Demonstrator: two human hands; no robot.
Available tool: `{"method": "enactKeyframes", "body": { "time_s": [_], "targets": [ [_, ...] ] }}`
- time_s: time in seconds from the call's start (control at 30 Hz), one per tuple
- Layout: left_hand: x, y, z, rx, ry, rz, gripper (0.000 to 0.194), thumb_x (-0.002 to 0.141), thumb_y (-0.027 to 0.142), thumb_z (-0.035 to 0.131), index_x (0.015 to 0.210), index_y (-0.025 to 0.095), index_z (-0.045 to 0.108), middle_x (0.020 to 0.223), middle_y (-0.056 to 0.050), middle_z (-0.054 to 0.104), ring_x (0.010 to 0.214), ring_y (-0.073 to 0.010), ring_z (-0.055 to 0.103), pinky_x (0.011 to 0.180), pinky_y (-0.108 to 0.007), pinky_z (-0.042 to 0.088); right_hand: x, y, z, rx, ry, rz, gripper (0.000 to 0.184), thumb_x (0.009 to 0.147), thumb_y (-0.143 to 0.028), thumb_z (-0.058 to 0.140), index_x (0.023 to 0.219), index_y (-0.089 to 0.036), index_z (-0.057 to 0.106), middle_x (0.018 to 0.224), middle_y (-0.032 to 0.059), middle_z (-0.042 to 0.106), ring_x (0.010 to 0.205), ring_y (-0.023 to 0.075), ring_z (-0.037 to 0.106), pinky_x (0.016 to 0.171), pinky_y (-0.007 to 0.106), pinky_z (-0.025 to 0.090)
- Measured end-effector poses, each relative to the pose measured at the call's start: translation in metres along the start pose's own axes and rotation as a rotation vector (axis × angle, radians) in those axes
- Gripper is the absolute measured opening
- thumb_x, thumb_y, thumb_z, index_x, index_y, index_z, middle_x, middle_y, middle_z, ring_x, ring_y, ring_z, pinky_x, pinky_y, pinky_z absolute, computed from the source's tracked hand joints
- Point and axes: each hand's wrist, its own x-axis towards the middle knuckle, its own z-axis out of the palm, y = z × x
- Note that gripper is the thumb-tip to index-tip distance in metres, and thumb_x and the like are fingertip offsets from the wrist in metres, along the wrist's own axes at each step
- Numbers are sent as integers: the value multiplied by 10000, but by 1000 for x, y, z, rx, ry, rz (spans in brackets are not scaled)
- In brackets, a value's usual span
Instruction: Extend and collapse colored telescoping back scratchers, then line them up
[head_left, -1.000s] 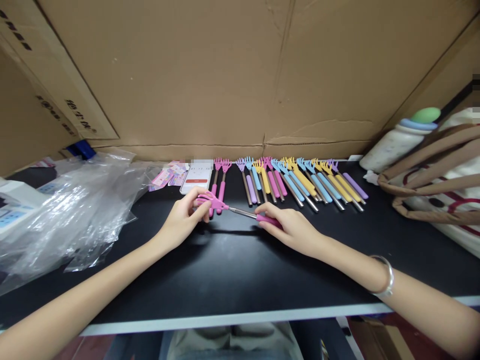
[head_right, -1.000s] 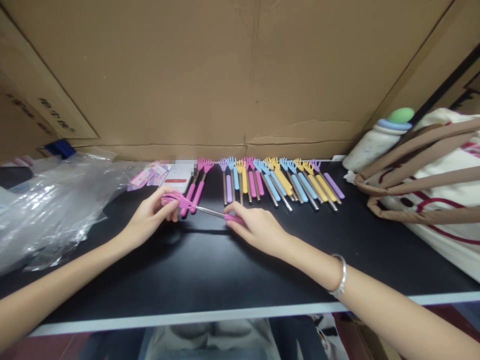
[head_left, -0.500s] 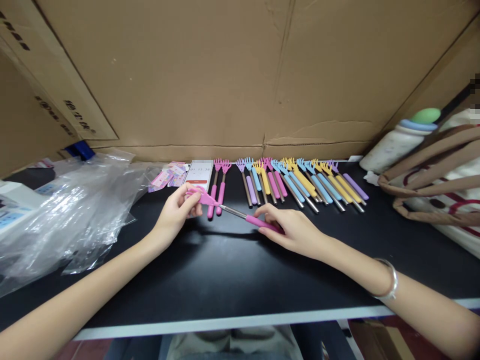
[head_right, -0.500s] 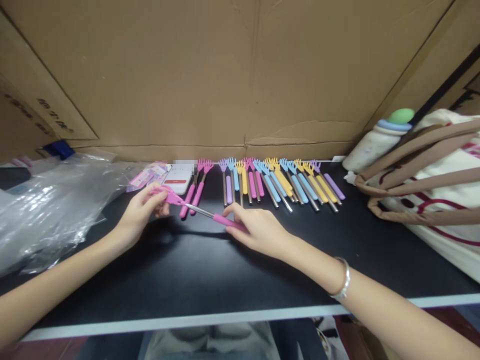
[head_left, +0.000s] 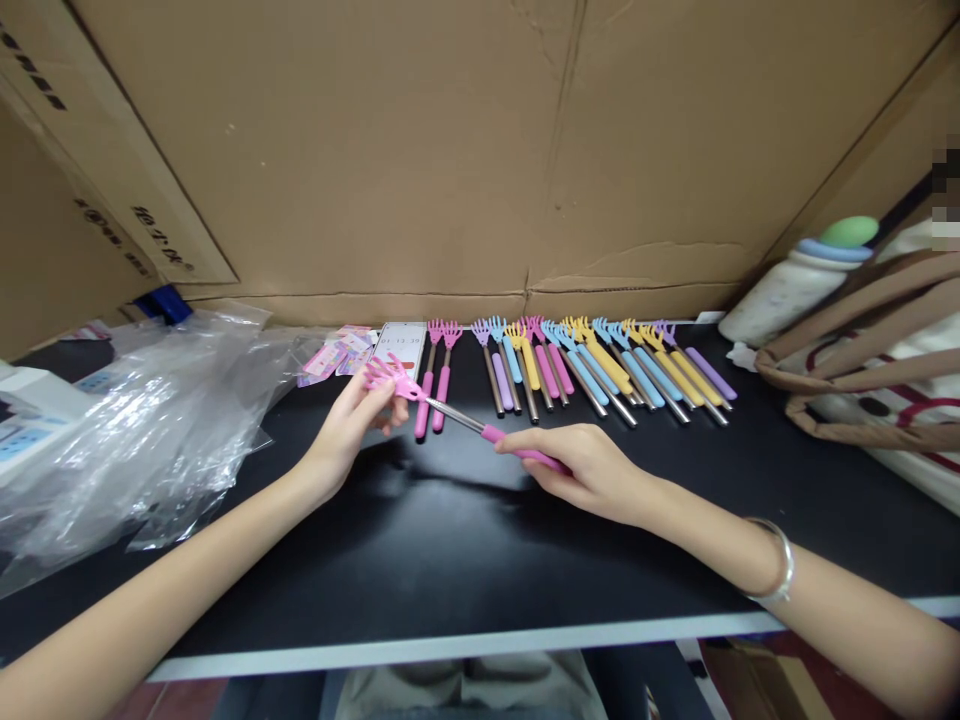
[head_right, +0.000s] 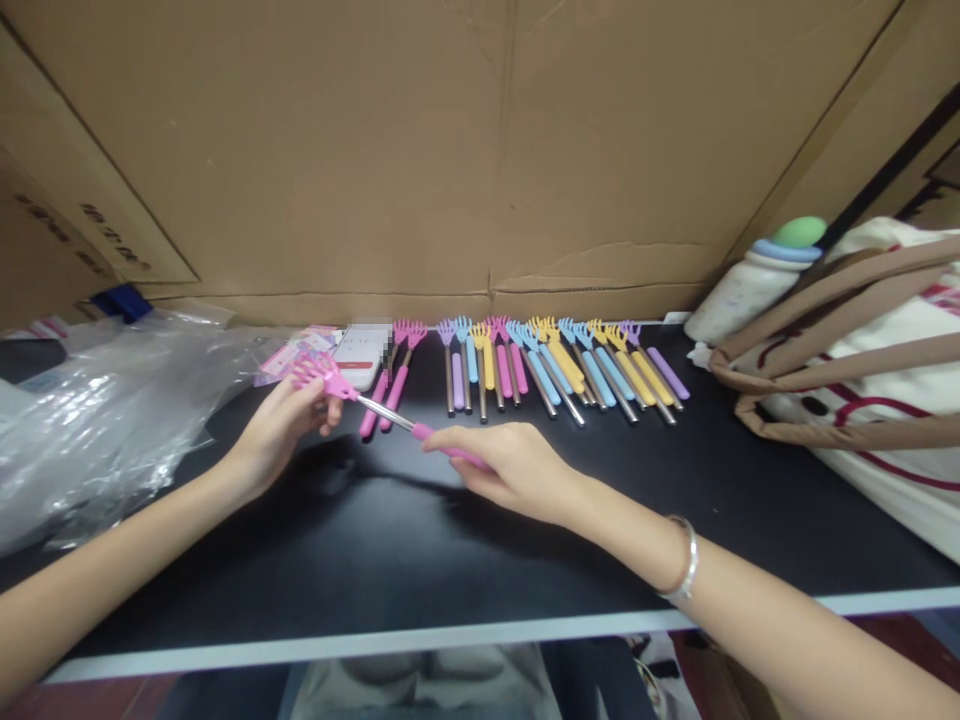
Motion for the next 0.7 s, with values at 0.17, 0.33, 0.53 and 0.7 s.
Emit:
{"method": "enactKeyframes", "body": {
  "time_s": [0.17, 0.33, 0.53, 0.7],
  "targets": [
    [-11, 1, 7, 335, -215, 68, 221, 852, 390, 474, 973, 206, 494, 759, 7, 601, 711, -129, 573, 633, -242, 431, 1, 3, -2, 1, 90, 67, 293, 894, -194, 374, 1118, -228, 560, 838, -10, 658, 651, 85, 557, 650, 193, 379],
    [-27, 5, 18, 763, -467, 321, 184, 893, 259, 417, 1014, 235, 554, 949, -17, 629, 882, -143, 558, 794, -268, 426, 5, 1, 1, -115, 33, 250, 289, 898, -254, 366, 1155, -223, 495, 852, -3, 652, 641, 111, 568, 617, 221, 376],
    [-30, 9, 22, 916, -629, 500, 263, 904, 194, 379, 1001, 250, 617, 927, -7, 650, 881, -155, 517, 765, -263, 410, 11, -5, 12, -161, -43, 295, 259, 873, -228, 382, 1102, -222, 504, 1048, 20, 651, 890, 153, 620, 746, 258, 412],
    [-30, 8, 22, 960, -627, 508, 280, 914, 191, 367, 1010, 259, 621, 891, -3, 635, 852, -148, 504, 736, -256, 403, 12, -7, 18, -230, -51, 296, 269, 907, -235, 320, 1109, -207, 496, 1062, 39, 643, 956, 170, 608, 785, 278, 414]
  ]
}}
